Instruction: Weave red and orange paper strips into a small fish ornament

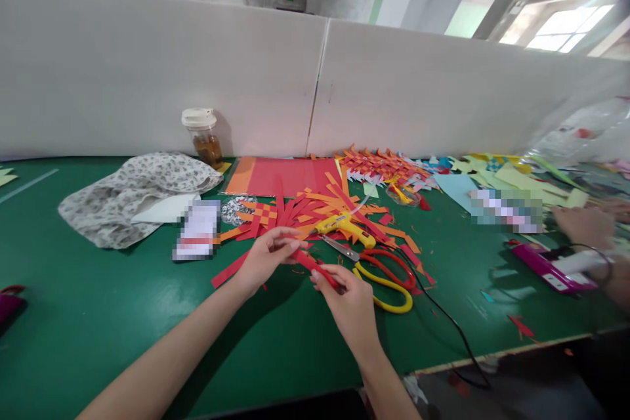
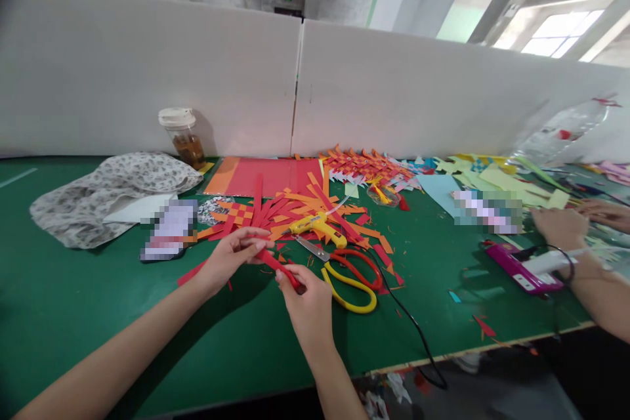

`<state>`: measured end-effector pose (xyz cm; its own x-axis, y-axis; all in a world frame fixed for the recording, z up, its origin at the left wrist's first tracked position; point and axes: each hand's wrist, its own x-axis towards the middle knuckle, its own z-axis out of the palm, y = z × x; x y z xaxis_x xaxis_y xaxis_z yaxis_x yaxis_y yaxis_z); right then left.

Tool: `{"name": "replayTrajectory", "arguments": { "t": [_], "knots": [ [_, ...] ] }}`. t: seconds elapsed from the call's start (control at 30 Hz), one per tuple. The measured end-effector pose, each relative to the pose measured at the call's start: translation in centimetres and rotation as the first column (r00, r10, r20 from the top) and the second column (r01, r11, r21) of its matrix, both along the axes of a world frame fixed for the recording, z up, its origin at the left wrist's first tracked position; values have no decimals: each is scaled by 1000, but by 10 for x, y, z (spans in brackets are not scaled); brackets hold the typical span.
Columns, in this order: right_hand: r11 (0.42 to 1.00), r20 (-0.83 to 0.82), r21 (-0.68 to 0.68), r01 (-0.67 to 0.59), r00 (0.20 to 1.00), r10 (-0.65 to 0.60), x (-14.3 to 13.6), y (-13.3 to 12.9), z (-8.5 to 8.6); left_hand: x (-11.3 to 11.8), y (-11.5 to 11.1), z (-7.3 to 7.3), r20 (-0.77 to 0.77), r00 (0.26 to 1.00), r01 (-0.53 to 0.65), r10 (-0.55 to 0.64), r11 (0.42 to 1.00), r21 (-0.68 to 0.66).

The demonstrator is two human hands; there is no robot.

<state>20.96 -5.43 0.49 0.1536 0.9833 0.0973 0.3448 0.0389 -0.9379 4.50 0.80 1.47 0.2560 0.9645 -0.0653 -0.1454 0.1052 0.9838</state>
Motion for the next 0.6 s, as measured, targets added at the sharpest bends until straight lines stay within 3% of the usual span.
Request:
{"name": "replayTrajectory", "arguments": {
  "t": [0.13,0.2,0.37,0.6],
  "knots": [
    [997,-98,-17,72,993,-73,1,1,1,-5,7,2,42,973,-227,226,974,1],
    [996,-125,-33,82,989,-85,1,2,2,-6,7,4,24,980,-198,198,980,-8],
    [996,-163,-60,58,984,-67,2,2,2,-1,0,4,-25,1000,0,-1,999,-36],
    [999,-90,-38,15,996,-18,1,1,0,2,2,-4,-22,999,-26,26,999,-25]
  ]
}}
